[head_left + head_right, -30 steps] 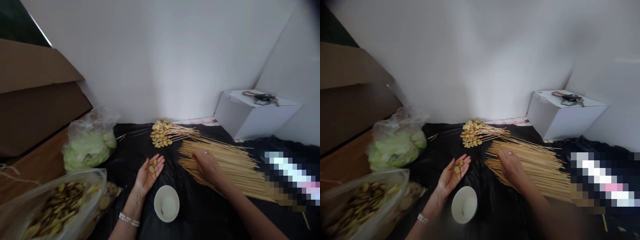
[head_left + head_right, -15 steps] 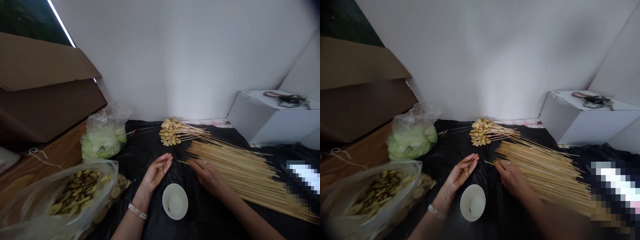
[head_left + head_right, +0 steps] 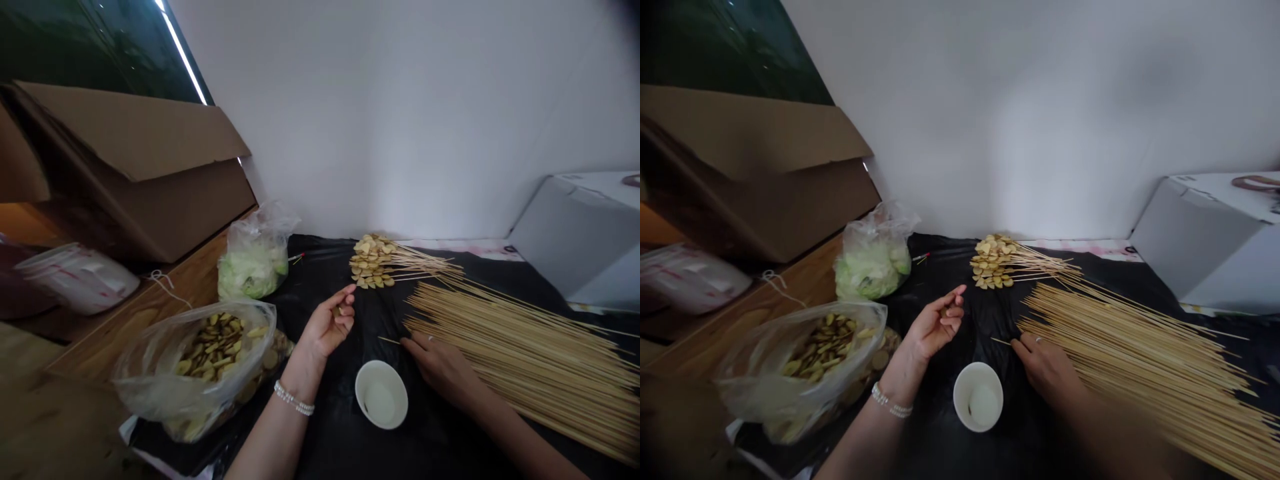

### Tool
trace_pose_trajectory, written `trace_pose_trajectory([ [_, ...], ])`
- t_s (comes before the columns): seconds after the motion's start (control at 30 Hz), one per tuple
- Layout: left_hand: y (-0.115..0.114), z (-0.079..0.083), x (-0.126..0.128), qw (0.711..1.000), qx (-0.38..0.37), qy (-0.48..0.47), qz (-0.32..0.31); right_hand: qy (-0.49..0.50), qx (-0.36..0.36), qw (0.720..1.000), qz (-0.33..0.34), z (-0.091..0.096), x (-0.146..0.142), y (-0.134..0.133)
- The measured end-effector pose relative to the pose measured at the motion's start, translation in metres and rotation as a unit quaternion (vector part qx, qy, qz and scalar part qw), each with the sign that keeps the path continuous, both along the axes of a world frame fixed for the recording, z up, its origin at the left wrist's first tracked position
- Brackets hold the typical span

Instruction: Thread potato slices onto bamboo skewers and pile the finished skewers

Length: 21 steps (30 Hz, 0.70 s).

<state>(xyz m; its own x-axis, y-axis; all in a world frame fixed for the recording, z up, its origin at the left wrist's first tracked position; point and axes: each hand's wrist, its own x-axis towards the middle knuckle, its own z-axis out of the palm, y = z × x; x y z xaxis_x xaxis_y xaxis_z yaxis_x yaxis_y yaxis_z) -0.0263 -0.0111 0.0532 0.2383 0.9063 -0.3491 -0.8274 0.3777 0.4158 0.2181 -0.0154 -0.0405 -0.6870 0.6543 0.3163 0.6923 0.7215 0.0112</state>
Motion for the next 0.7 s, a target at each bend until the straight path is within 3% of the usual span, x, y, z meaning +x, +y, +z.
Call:
trace_pose_trajectory([
  [0.17,-0.023,0.054,-0.005,0.997,0.075,0.036,0.010,0.001,0.018,1.000,0.002,-0.005,0.002,0.001],
  [0.27,-0.045,0.076,-0.029,0.981,0.117,0.154,0.013,0.004,0.027,1.000,0.002,-0.007,0.003,0.001],
  [0.33,-0.062,0.085,-0.059,0.953,0.134,0.270,0.034,0.001,0.030,1.000,0.004,-0.007,0.003,0.000],
  [0.43,-0.085,0.086,-0.115,0.895,0.110,0.429,0.052,-0.004,0.031,0.999,0.005,-0.007,0.003,0.001],
  [0.53,-0.102,0.077,-0.162,0.828,0.051,0.552,0.082,-0.003,0.035,0.999,0.003,-0.007,0.002,0.001],
  [0.63,-0.110,0.063,-0.183,0.749,0.019,0.654,0.103,-0.007,0.034,0.999,0.002,-0.009,0.002,0.002],
  [0.7,-0.111,0.052,-0.185,0.706,0.027,0.706,0.056,-0.009,0.030,0.999,0.001,-0.011,0.003,0.002],
])
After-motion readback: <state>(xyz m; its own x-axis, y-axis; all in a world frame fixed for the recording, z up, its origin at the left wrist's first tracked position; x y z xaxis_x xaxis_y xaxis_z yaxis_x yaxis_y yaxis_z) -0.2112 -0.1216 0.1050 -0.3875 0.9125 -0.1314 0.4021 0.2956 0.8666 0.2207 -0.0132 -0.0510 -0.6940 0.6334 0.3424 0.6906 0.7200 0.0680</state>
